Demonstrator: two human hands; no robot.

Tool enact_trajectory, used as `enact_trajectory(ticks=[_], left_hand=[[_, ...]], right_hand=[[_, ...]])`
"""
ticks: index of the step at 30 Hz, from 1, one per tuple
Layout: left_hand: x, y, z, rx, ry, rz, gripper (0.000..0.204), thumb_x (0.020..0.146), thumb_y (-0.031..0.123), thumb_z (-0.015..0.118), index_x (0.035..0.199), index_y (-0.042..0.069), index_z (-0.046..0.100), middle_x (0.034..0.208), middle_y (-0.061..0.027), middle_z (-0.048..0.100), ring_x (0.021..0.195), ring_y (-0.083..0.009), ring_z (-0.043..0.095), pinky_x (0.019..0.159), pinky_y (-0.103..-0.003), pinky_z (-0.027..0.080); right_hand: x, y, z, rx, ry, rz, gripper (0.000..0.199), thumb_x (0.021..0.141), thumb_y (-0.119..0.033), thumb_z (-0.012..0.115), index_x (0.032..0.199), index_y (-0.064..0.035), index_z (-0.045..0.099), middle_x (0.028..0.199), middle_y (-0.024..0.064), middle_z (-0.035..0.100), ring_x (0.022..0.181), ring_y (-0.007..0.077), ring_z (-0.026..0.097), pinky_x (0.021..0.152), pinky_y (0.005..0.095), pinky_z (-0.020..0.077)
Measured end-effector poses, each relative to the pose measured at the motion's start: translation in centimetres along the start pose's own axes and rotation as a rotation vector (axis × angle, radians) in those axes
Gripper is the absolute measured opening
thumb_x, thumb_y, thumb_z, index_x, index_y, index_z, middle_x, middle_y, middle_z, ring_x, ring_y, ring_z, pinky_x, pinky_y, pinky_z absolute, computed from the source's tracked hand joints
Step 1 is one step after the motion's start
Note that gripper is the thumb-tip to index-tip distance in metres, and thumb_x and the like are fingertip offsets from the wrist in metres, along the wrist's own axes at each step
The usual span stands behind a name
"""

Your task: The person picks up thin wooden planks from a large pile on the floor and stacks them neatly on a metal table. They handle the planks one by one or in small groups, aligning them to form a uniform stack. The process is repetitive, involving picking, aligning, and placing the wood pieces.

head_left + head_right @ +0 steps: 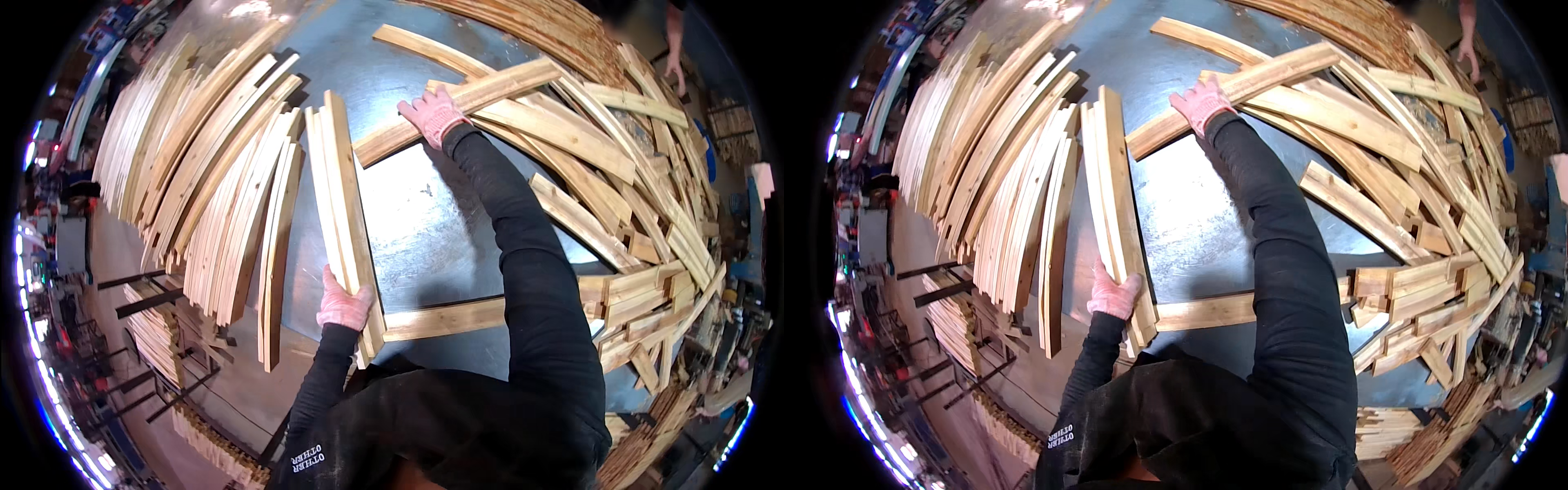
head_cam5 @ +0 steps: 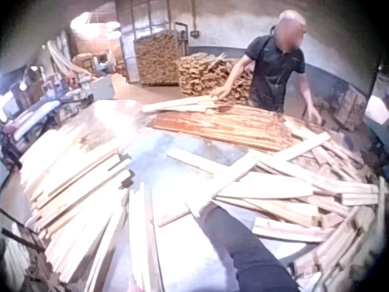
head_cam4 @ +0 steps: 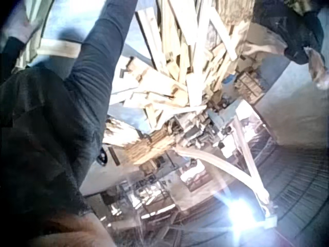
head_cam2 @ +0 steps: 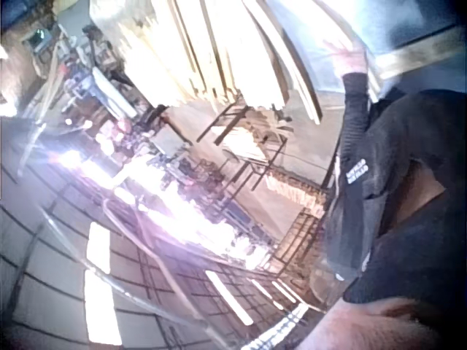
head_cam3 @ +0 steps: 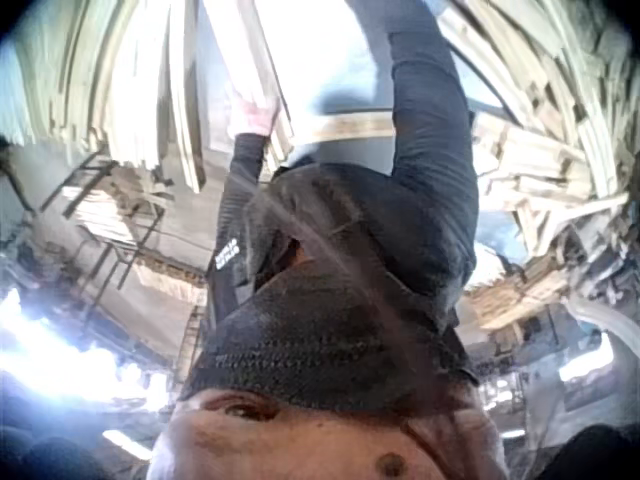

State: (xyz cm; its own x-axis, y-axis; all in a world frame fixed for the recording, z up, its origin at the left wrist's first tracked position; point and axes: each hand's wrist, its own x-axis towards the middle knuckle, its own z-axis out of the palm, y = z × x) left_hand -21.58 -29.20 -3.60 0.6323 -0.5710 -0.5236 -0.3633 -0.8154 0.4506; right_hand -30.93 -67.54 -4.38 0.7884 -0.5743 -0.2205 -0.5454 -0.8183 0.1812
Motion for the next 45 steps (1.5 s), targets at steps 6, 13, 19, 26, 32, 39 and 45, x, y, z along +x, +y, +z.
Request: enact_trajectory(ticks=[6,13,19,26,32,39,45], left_hand=[[0.4,-2.1,-3.0,-0.851,-0.183,0.225,0.056,0.081,-0.001,0.061,0.134,-0.001,0.045,0.108,-0.0095,0.065,0.089,-0.0163,0.063,0.081,-0.031,0.053],[4.5,-3.0,-5.6,-0.823,-0.547,0.241,0.054,0.088,0.029,0.062,0.132,-0.001,0.051,0.119,-0.0115,0.062,0.100,-0.0186,0.062,0.087,-0.031,0.052],[5.1,-2.9,-4.4,-1.417,-0.981,0.214,0.076,0.090,0.045,0.063,0.144,-0.001,0.037,0.138,-0.0136,0.050,0.123,-0.0234,0.054,0.105,-0.039,0.044],[4.0,-3.9,-1.1,-0.804,-0.692,0.333,0.050,0.095,0.031,0.056,0.134,0.000,0.048,0.101,-0.0045,0.061,0.091,-0.0133,0.059,0.083,-0.027,0.048],[1.4,-3.3,-2.7,-0.770,-0.622,0.212,0.071,0.082,0.022,0.063,0.144,-0.001,0.038,0.119,-0.0066,0.059,0.102,-0.0143,0.056,0.092,-0.029,0.045],[0.5,-1.3,-6.1,-0.835,-0.580,0.197,0.089,0.075,0.009,0.065,0.152,-0.001,0.021,0.136,-0.0110,0.050,0.121,-0.0186,0.050,0.101,-0.029,0.040],[1.8,-3.3,-1.5,-0.891,-0.472,0.266,0.090,0.076,0.012,0.064,0.152,-0.002,0.018,0.134,-0.0129,0.050,0.119,-0.0214,0.052,0.100,-0.033,0.043]], right_hand=[[-6.1,0.3,-1.7,0.056,0.152,-0.296,0.048,0.084,-0.016,0.059,0.132,-0.0134,0.053,0.102,0.0119,0.066,0.103,0.0293,0.063,0.096,0.0407,0.0433],[-15.0,-9.8,-10.3,0.266,0.507,-0.862,0.051,0.085,-0.016,0.051,0.135,-0.0160,0.048,0.089,0.0077,0.060,0.095,0.0313,0.060,0.113,0.0528,0.0326],[-12.9,-18.2,-2.9,0.186,0.490,-0.511,0.053,0.091,-0.021,0.043,0.143,-0.0117,0.042,0.146,0.0147,0.043,0.137,0.0325,0.039,0.119,0.0561,0.0159],[-10.3,-15.4,-0.6,0.487,0.644,-0.484,0.055,0.085,-0.024,0.052,0.137,-0.0079,0.047,0.140,0.0166,0.048,0.131,0.0350,0.044,0.113,0.0559,0.0243],[-2.6,12.4,-1.4,0.102,0.123,0.346,0.103,0.057,-0.047,0.085,0.142,-0.0108,0.039,0.136,0.0209,0.049,0.123,0.0383,0.050,0.101,0.0533,0.0383],[-1.8,9.9,-2.8,0.155,-0.069,0.369,0.084,0.069,-0.041,0.080,0.140,-0.0155,0.042,0.125,0.0229,0.058,0.112,0.0377,0.059,0.092,0.0488,0.0483],[-6.2,6.4,-1.1,0.394,0.002,0.649,0.065,0.074,-0.018,0.064,0.135,-0.0106,0.046,0.098,0.0236,0.068,0.095,0.0402,0.066,0.080,0.0461,0.0521]])
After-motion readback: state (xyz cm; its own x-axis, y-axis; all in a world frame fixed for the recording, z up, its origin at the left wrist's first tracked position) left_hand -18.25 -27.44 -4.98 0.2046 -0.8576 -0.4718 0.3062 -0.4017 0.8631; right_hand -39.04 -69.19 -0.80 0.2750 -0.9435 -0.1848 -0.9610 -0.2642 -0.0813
